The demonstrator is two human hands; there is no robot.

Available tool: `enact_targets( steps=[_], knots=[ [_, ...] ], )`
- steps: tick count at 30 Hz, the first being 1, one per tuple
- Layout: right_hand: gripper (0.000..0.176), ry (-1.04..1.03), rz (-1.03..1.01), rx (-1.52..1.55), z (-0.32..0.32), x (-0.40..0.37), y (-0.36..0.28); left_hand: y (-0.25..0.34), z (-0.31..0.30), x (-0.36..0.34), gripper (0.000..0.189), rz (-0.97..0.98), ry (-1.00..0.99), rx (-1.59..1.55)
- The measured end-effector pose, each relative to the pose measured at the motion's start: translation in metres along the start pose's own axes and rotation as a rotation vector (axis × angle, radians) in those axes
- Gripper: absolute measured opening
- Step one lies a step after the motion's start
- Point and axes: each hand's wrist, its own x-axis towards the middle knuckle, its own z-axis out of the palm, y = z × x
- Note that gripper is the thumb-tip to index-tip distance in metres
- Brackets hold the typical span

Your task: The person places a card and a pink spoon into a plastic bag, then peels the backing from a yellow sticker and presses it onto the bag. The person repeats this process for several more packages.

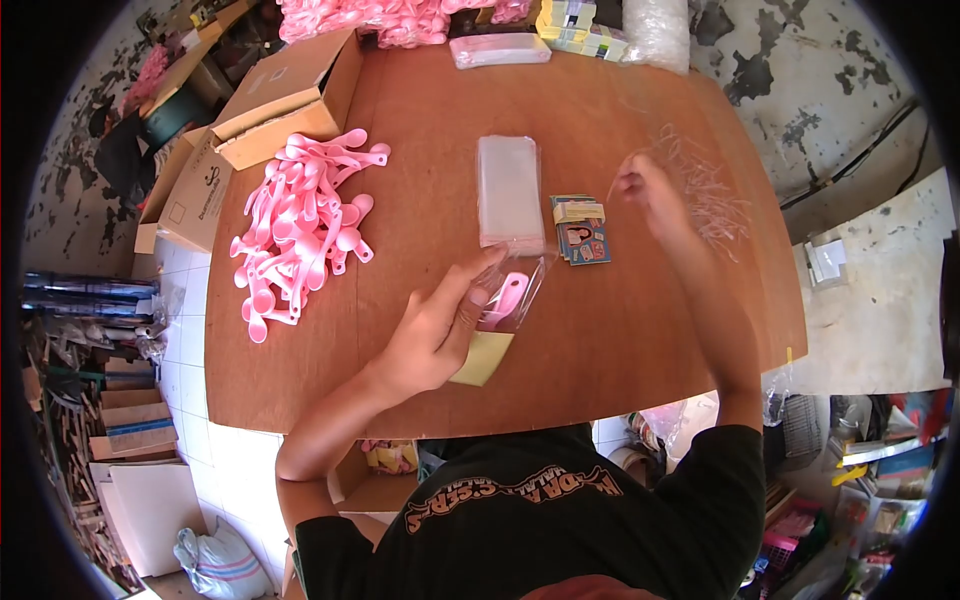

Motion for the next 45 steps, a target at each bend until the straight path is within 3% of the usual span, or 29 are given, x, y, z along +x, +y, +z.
enact_targets(
  steps=[2, 3, 5, 6, 8, 12, 15, 17, 21, 23, 24, 27, 28, 29, 30, 31, 33, 35, 37, 39, 41, 43, 45],
  knots=[
    [0.016, 0.389, -0.350, -0.694, -0.039, 0.039, 0.026, 0.004, -0.004, -0.002, 0.037, -0.074, -0.033, 0.001],
    [0.016, 0.388, -0.357, -0.697, -0.052, 0.039, 0.025, 0.004, -0.005, -0.003, 0.037, -0.083, -0.033, -0.003],
    [0.015, 0.451, -0.525, -1.250, -0.070, 0.041, 0.019, 0.005, -0.005, -0.003, 0.036, -0.088, -0.023, -0.006],
    [0.015, 0.449, -0.531, -1.249, -0.079, 0.045, 0.022, 0.005, -0.005, -0.003, 0.036, -0.098, -0.012, -0.017],
    [0.013, 0.227, -0.565, -1.425, -0.093, 0.052, 0.037, 0.006, -0.006, -0.002, 0.035, -0.109, -0.002, -0.026],
    [0.014, 0.085, -0.451, -1.403, -0.097, 0.056, 0.035, 0.002, -0.006, 0.001, 0.033, -0.175, -0.014, -0.057],
    [0.015, 0.140, -0.446, -1.179, -0.101, 0.060, 0.025, -0.002, -0.005, 0.002, 0.028, -0.182, 0.025, -0.086],
    [0.018, 0.306, -0.553, -1.080, -0.094, 0.054, 0.008, -0.009, -0.002, 0.001, 0.026, -0.204, 0.044, -0.104],
    [0.018, 0.281, -0.532, -0.923, -0.065, 0.035, -0.030, -0.025, 0.003, 0.000, 0.023, -0.229, 0.066, -0.220],
    [0.019, -0.033, -0.470, -0.546, -0.069, 0.035, -0.046, -0.025, 0.004, 0.001, 0.025, -0.230, 0.037, -0.206],
    [0.019, -0.031, -0.469, -0.547, -0.072, 0.032, -0.056, -0.023, 0.004, 0.000, 0.025, -0.247, 0.027, -0.214],
    [0.027, -0.255, -0.314, -0.022, -0.096, 0.033, -0.067, -0.020, 0.007, 0.001, 0.022, -0.217, 0.049, -0.209],
    [0.027, -0.259, -0.313, -0.021, -0.121, 0.045, -0.049, -0.019, 0.007, 0.000, 0.019, -0.174, 0.080, -0.196],
    [0.029, -0.219, -0.240, -0.265, -0.151, 0.060, -0.022, -0.019, 0.007, -0.002, 0.019, -0.177, 0.082, -0.196],
    [0.031, -0.176, -0.164, -0.508, -0.147, 0.058, -0.020, -0.019, 0.005, -0.004, 0.019, -0.187, 0.075, -0.209],
    [0.031, -0.178, -0.165, -0.508, -0.147, 0.053, -0.021, -0.020, 0.004, -0.004, 0.019, -0.194, 0.069, -0.222],
    [0.031, 0.439, -0.256, -1.434, -0.146, 0.035, -0.029, -0.019, 0.001, -0.007, 0.019, -0.149, 0.085, -0.170],
    [0.035, 0.446, -0.282, -1.379, -0.158, 0.044, -0.032, -0.017, 0.002, -0.005, 0.019, -0.108, 0.120, -0.123],
    [0.039, 0.474, -0.257, -1.314, -0.158, 0.025, -0.031, -0.013, 0.002, -0.003, 0.020, -0.218, 0.082, -0.219],
    [0.034, 0.283, -0.127, -1.103, -0.115, 0.005, -0.065, -0.018, 0.006, 0.000, 0.021, -0.228, 0.061, -0.253],
    [0.027, 0.063, -0.311, -0.772, -0.097, 0.003, -0.048, -0.022, 0.011, 0.004, 0.023, -0.241, 0.051, -0.287],
    [0.032, -0.302, -0.257, -0.638, -0.047, -0.019, -0.052, -0.025, 0.018, 0.009, 0.025, -0.252, 0.057, -0.324],
    [0.039, -0.615, -0.368, -0.551, 0.010, -0.054, -0.061, -0.028, 0.027, 0.014, 0.025, -0.218, 0.086, -0.361]
  ],
)
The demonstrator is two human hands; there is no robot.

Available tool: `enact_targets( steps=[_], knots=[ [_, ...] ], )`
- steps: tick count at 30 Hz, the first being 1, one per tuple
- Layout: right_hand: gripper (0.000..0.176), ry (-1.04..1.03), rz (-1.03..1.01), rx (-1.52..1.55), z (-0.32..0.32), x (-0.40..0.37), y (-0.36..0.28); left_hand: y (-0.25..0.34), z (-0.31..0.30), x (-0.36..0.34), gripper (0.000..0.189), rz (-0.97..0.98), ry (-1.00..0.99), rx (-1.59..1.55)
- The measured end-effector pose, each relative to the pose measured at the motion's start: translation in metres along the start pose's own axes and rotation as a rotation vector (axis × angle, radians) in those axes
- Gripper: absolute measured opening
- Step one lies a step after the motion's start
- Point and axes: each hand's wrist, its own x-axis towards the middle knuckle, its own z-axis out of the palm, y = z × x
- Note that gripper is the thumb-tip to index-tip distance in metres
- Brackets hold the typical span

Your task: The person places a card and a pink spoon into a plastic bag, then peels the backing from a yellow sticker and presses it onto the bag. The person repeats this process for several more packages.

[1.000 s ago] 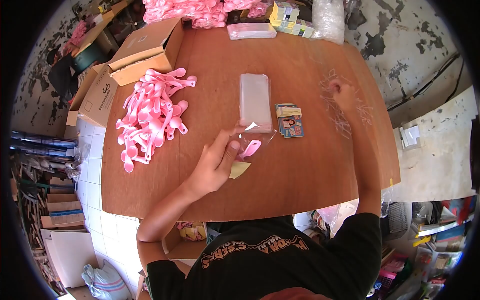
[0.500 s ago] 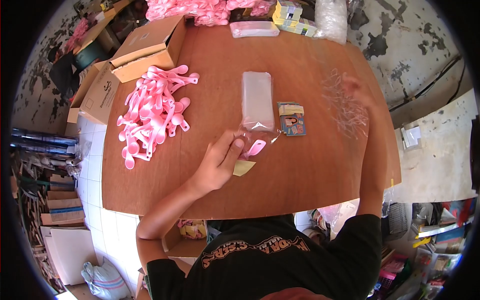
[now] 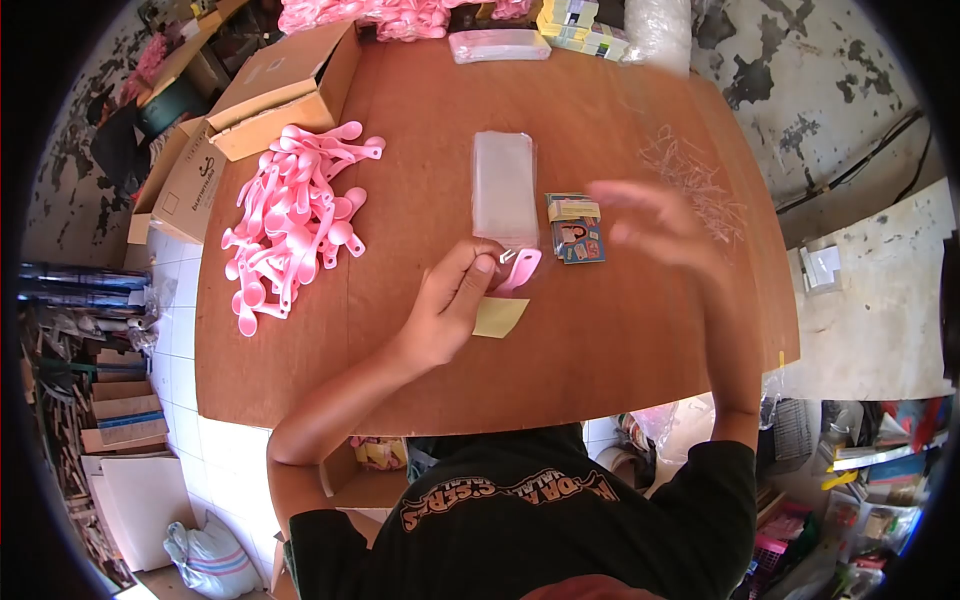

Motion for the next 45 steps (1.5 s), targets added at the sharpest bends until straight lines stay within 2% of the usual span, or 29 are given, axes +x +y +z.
enact_targets(
  steps=[3, 5, 6, 7, 8, 10, 11, 13, 14, 16, 18, 20, 21, 22, 23, 24, 25, 26, 27, 29, 30, 31, 33, 34, 35, 37, 38, 40, 45],
  knots=[
    [0.034, 0.035, -0.084, 0.117, 0.066, 0.011, -0.038, -0.005, 0.008, 0.005, 0.025, 0.081, 0.009, -0.039],
    [0.024, 0.169, 0.097, 0.531, 0.089, 0.016, -0.051, -0.002, 0.007, 0.003, 0.025, 0.118, 0.002, -0.034],
    [0.014, 0.175, 0.079, 0.484, 0.089, 0.020, -0.054, 0.005, 0.004, 0.002, 0.024, 0.117, -0.045, -0.011],
    [0.014, 0.173, 0.077, 0.489, 0.087, 0.022, -0.061, 0.008, 0.001, 0.001, 0.027, 0.117, -0.090, 0.012],
    [0.013, 0.245, -0.088, 0.355, 0.082, 0.024, -0.070, 0.008, 0.000, 0.001, 0.027, 0.117, -0.086, 0.016],
    [0.009, 0.457, -0.401, 0.081, 0.072, 0.027, -0.090, 0.006, -0.003, 0.000, 0.040, 0.330, -0.046, 0.056],
    [0.009, 0.450, -0.406, 0.084, 0.070, 0.030, -0.089, 0.005, -0.008, -0.001, 0.040, 0.332, -0.038, 0.059],
    [0.008, 0.337, -0.362, -0.172, 0.067, 0.037, -0.083, 0.003, -0.016, -0.001, 0.053, 0.324, -0.028, 0.206],
    [0.007, 0.286, -0.200, -0.007, 0.076, 0.040, -0.072, 0.003, -0.017, -0.001, 0.053, 0.323, -0.022, 0.207],
    [0.008, 0.293, -0.192, 0.030, 0.082, 0.039, -0.062, 0.008, -0.017, 0.003, 0.058, 0.276, -0.011, 0.344],
    [0.010, 0.285, -0.187, 0.063, 0.084, 0.041, -0.065, 0.004, -0.018, 0.011, 0.062, 0.311, 0.006, 0.424],
    [0.011, 0.270, -0.103, 0.297, 0.090, 0.039, -0.076, 0.000, -0.018, 0.009, 0.065, 0.332, 0.002, 0.504],
    [0.011, 0.274, -0.103, 0.298, 0.090, 0.039, -0.075, -0.001, -0.018, 0.009, 0.059, 0.166, -0.038, 0.390],
    [0.016, 0.211, -0.048, 0.268, 0.088, 0.040, -0.074, -0.002, -0.018, 0.010, 0.053, 0.005, -0.079, 0.275],
    [0.022, 0.147, 0.007, 0.237, 0.085, 0.041, -0.072, -0.009, -0.018, 0.011, 0.053, 0.009, -0.083, 0.275],
    [0.022, 0.150, 0.008, 0.233, 0.081, 0.041, -0.073, -0.015, -0.018, 0.012, 0.043, 0.073, -0.086, 0.273],
    [0.030, 0.107, 0.081, 0.457, 0.076, 0.041, -0.076, -0.021, -0.018, 0.011, 0.034, 0.134, -0.087, 0.270],
    [0.038, 0.060, 0.157, 0.683, 0.073, 0.041, -0.076, -0.026, -0.019, 0.010, 0.034, 0.133, -0.085, 0.267],
    [0.038, 0.055, 0.160, 0.683, 0.072, 0.041, -0.073, -0.024, -0.019, 0.008, 0.027, 0.070, -0.089, 0.262],
    [0.065, 0.032, 0.153, 0.519, 0.071, 0.040, -0.062, -0.018, -0.021, 0.006, 0.021, 0.005, -0.086, 0.259],
    [0.056, 0.054, 0.155, 0.502, 0.073, 0.037, -0.061, -0.013, -0.023, 0.006, 0.022, -0.074, -0.105, 0.265],
    [0.056, 0.052, 0.152, 0.501, 0.075, 0.034, -0.056, -0.010, -0.024, 0.006, 0.023, -0.152, -0.125, 0.271],
    [0.048, -0.031, 0.185, 0.323, 0.080, 0.028, -0.045, -0.010, -0.022, 0.006, 0.023, -0.089, -0.104, 0.211],
    [0.034, 0.019, 0.208, 0.354, 0.086, 0.026, -0.044, -0.012, -0.021, 0.005, 0.024, -0.030, -0.088, 0.149],
    [0.034, 0.019, 0.209, 0.354, 0.089, 0.025, -0.042, -0.014, -0.021, 0.005, 0.024, -0.031, -0.088, 0.149],
    [0.019, 0.079, 0.157, 0.236, 0.093, 0.022, -0.038, -0.017, -0.021, 0.006, 0.025, 0.019, -0.118, 0.126],
    [0.019, 0.083, 0.158, 0.236, 0.095, 0.021, -0.039, -0.017, -0.020, 0.006, 0.025, 0.019, -0.122, 0.126],
    [0.014, 0.175, 0.059, 0.239, 0.099, 0.021, -0.042, -0.016, -0.019, 0.007, 0.024, 0.015, -0.069, -0.064],
    [0.014, 0.196, 0.091, 0.316, 0.099, 0.019, -0.041, -0.008, -0.022, 0.010, 0.027, 0.044, -0.024, -0.127]
  ],
)
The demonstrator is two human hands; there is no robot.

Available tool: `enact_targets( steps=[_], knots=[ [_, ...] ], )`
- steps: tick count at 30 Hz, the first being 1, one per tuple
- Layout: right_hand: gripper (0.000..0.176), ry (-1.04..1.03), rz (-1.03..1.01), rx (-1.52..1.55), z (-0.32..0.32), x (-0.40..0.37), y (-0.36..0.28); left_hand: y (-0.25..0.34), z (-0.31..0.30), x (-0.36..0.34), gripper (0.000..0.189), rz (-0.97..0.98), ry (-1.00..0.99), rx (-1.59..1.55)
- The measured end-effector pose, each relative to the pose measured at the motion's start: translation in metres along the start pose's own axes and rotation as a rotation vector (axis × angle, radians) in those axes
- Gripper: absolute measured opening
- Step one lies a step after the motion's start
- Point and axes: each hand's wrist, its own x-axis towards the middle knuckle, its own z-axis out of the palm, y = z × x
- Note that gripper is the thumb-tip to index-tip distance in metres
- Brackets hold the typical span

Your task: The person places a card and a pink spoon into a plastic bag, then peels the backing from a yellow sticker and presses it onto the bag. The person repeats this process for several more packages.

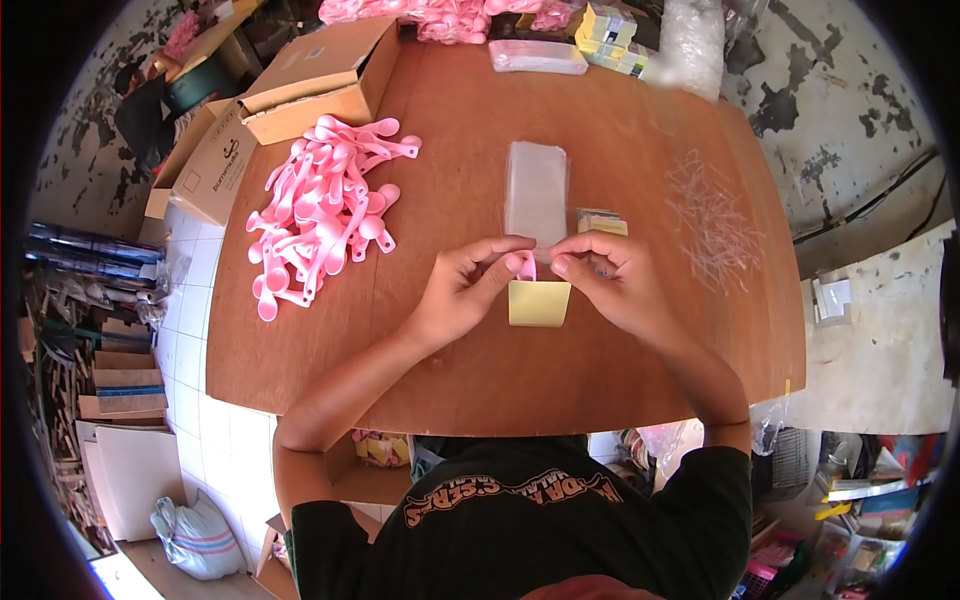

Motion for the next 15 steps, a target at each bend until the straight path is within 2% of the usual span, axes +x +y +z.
enact_targets(
  steps=[3, 5, 8, 15],
  knots=[
    [0.014, 0.039, 0.061, 0.134, 0.0012, -0.0022, -0.0044, 0.0031, -0.0007, 0.0009, 0.029, -0.008, 0.021, 0.100],
    [0.014, 0.059, 0.100, 0.203, 0.0012, -0.0029, -0.0044, 0.0059, 0.0007, 0.0003, 0.031, -0.150, 0.049, -0.092],
    [0.015, 0.080, 0.073, 0.141, 0.0000, -0.0034, 0.0009, 0.0000, -0.0005, 0.0007, 0.031, -0.085, 0.044, -0.056],
    [0.010, 0.012, 0.019, 0.099, -0.0068, -0.0044, -0.0023, 0.0051, -0.0049, -0.0018, 0.027, -0.072, 0.035, -0.063]
  ],
)
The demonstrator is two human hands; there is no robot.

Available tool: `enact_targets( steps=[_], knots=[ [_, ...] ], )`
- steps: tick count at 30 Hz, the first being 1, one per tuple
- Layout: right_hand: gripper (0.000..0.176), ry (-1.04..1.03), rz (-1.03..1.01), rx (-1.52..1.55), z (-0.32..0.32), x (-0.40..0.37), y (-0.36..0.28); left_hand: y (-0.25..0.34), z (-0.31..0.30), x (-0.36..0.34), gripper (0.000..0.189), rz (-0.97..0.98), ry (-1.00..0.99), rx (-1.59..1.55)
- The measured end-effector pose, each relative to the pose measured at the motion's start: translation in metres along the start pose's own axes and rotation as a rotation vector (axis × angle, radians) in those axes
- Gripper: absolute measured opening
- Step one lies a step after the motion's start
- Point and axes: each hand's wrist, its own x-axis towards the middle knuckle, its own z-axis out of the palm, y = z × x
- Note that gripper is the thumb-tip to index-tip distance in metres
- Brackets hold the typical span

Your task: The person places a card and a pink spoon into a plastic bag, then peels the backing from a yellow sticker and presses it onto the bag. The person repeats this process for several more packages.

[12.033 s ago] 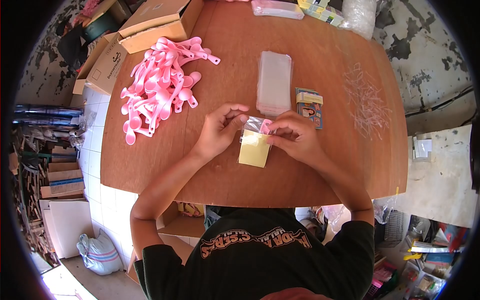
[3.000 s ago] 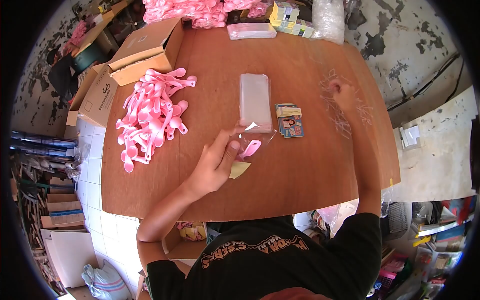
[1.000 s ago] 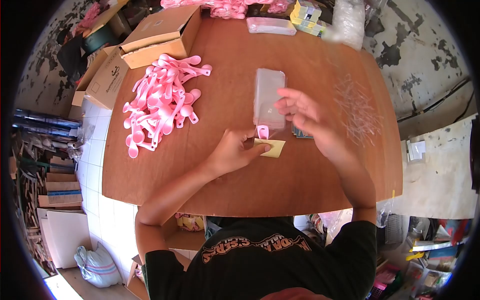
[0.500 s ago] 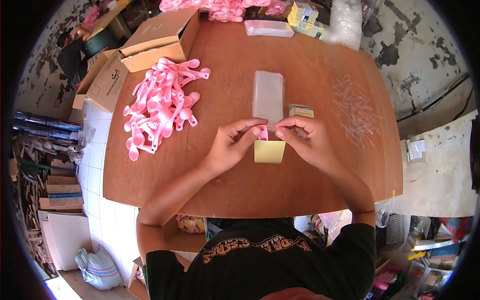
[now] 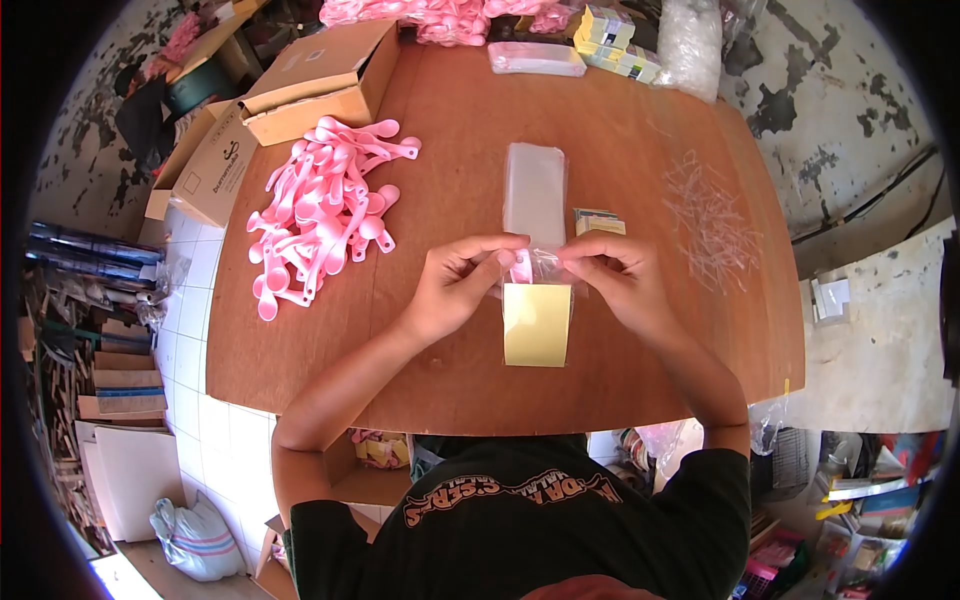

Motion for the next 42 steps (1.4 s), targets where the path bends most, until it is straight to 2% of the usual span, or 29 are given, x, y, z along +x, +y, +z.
enact_targets(
  steps=[2, 10, 20, 24, 26, 27, 28, 30, 32, 35, 37, 42],
  knots=[
    [0.010, -0.020, -0.045, -0.048, -0.003, 0.000, 0.002, 0.000, -0.003, 0.001, 0.023, 0.094, -0.053, 0.030],
    [0.021, -0.092, -0.112, -0.041, -0.005, -0.002, 0.004, 0.000, -0.013, -0.002, 0.022, 0.097, -0.122, 0.010],
    [0.021, -0.118, -0.125, -0.079, -0.005, -0.005, -0.001, 0.002, -0.009, -0.003, 0.021, 0.109, -0.130, -0.053],
    [0.019, -0.127, -0.127, -0.049, -0.005, -0.006, -0.001, 0.001, -0.010, -0.003, 0.021, 0.125, -0.150, -0.051],
    [0.018, -0.131, -0.120, -0.026, -0.005, -0.006, -0.002, 0.001, -0.011, -0.005, 0.016, 0.108, -0.159, -0.146],
    [0.016, -0.132, -0.184, -0.054, -0.006, -0.005, -0.004, -0.001, -0.010, -0.005, 0.016, 0.108, -0.159, -0.146],
    [0.014, -0.134, -0.247, -0.081, -0.005, -0.004, -0.004, -0.003, -0.008, -0.004, 0.012, 0.157, -0.140, -0.087],
    [0.010, -0.110, -0.189, -0.006, 0.002, -0.005, -0.006, -0.004, -0.004, -0.003, 0.010, 0.206, -0.121, -0.027],
    [0.006, -0.086, -0.131, 0.069, 0.005, -0.006, -0.004, -0.004, -0.002, -0.002, 0.014, 0.168, -0.118, -0.105],
    [0.013, -0.092, -0.135, -0.025, 0.004, -0.006, 0.000, -0.003, -0.008, -0.002, 0.021, 0.101, -0.153, -0.065],
    [0.024, -0.126, -0.035, 0.026, 0.005, -0.007, -0.003, -0.002, -0.008, -0.002, 0.027, 0.096, -0.174, -0.100],
    [0.032, -0.171, -0.146, 0.068, 0.007, -0.005, 0.008, 0.011, -0.010, -0.006, 0.041, 0.041, -0.212, -0.101]
  ],
)
